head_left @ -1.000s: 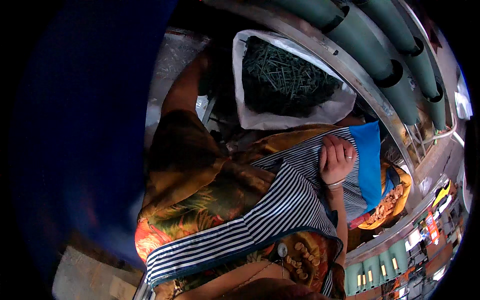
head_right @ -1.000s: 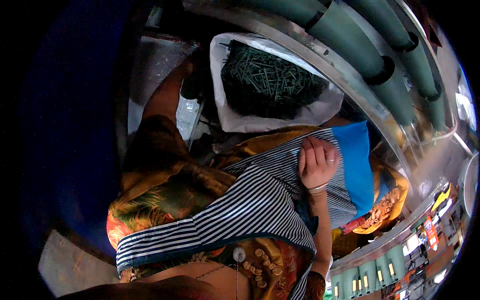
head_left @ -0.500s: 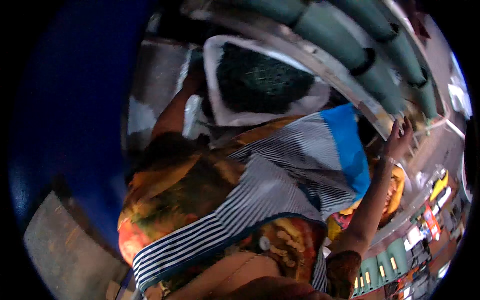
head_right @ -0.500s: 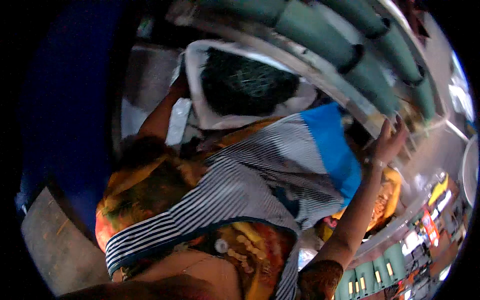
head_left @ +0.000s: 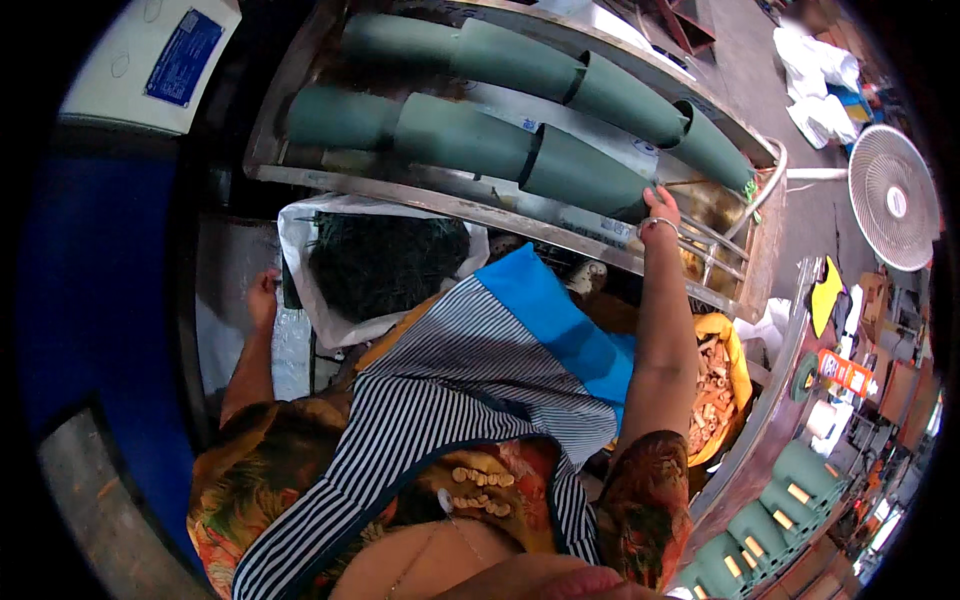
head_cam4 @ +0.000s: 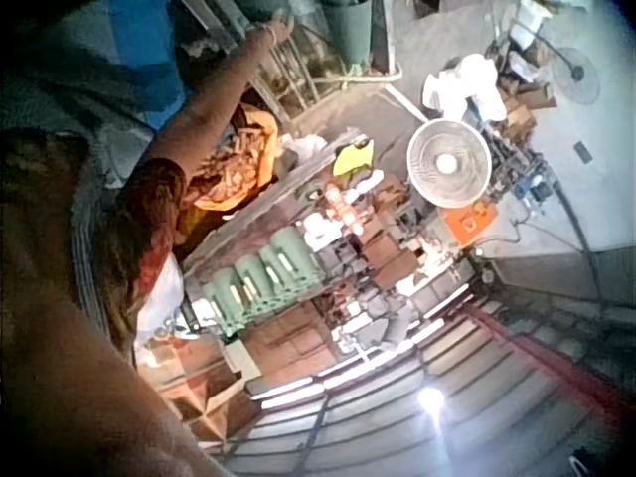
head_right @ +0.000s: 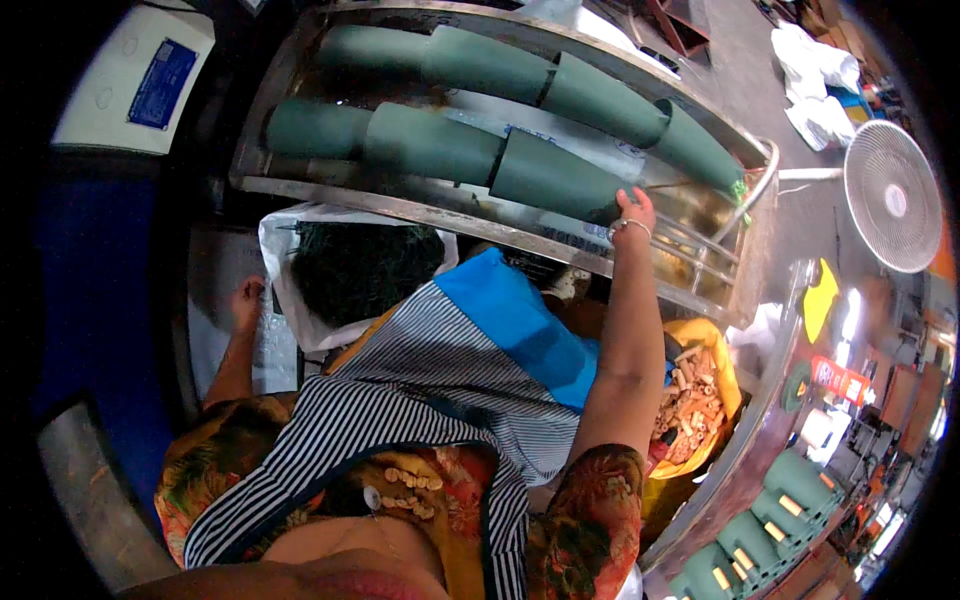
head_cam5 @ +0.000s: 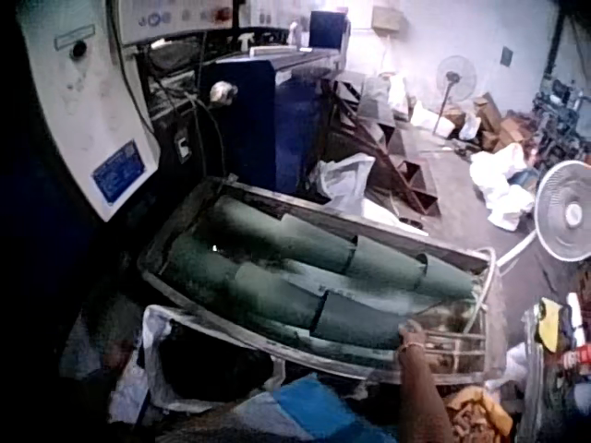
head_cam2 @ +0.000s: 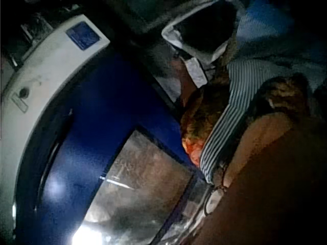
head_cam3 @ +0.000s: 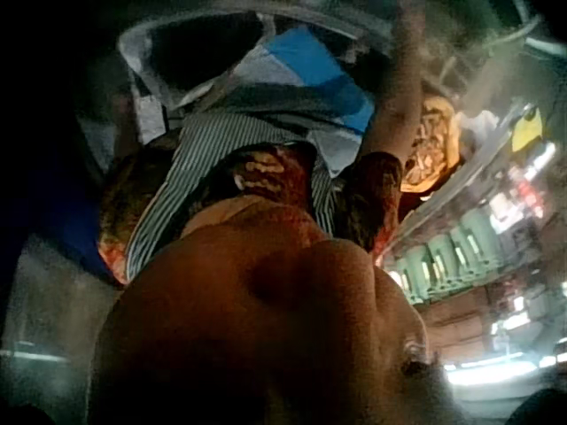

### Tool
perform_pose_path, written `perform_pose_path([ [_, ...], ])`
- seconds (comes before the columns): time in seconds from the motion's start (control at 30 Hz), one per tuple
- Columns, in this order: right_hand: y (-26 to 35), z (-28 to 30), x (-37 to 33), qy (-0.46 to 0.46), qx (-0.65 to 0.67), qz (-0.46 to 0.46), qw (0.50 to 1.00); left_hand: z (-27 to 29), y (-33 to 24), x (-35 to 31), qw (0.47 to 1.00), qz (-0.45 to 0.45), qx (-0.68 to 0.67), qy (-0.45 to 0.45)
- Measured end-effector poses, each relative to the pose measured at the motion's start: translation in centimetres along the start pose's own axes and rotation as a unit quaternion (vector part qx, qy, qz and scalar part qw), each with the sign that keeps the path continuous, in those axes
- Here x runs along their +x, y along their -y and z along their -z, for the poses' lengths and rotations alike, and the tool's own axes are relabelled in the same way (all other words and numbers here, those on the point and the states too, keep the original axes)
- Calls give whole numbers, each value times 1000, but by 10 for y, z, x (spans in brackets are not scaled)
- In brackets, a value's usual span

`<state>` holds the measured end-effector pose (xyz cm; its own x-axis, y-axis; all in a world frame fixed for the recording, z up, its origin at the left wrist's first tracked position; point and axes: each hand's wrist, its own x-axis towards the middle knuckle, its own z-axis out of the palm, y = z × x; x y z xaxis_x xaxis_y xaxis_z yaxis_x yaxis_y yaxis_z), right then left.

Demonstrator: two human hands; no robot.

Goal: The person inserts wooden sticks into green cylindrical sleeves, uses a handheld power tool to secure them, and wipes the assembled pieces with a blue cloth.

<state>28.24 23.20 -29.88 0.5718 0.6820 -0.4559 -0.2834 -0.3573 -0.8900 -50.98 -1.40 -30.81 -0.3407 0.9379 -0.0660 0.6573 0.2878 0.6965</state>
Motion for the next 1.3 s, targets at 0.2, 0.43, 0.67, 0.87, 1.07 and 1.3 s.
perform_pose_path([
  [0.2,151,37,-102,-11,-294,460,838,-8,-159,38,996,-58,-33,-51],
  [0.43,175,46,-214,23,-525,605,598,-82,-292,47,965,-190,-160,84],
  [0.67,145,81,-250,-15,-498,609,617,-94,-433,11,831,-520,-97,171],
  [0.87,93,92,-289,-98,-484,606,623,-136,-552,-19,715,-678,-41,163],
  [1.07,73,82,-305,-111,-411,618,660,-191,-606,-70,645,-711,-18,278],
  [1.3,78,101,-301,-74,-309,668,673,-243,-602,-116,717,-670,-57,187],
])
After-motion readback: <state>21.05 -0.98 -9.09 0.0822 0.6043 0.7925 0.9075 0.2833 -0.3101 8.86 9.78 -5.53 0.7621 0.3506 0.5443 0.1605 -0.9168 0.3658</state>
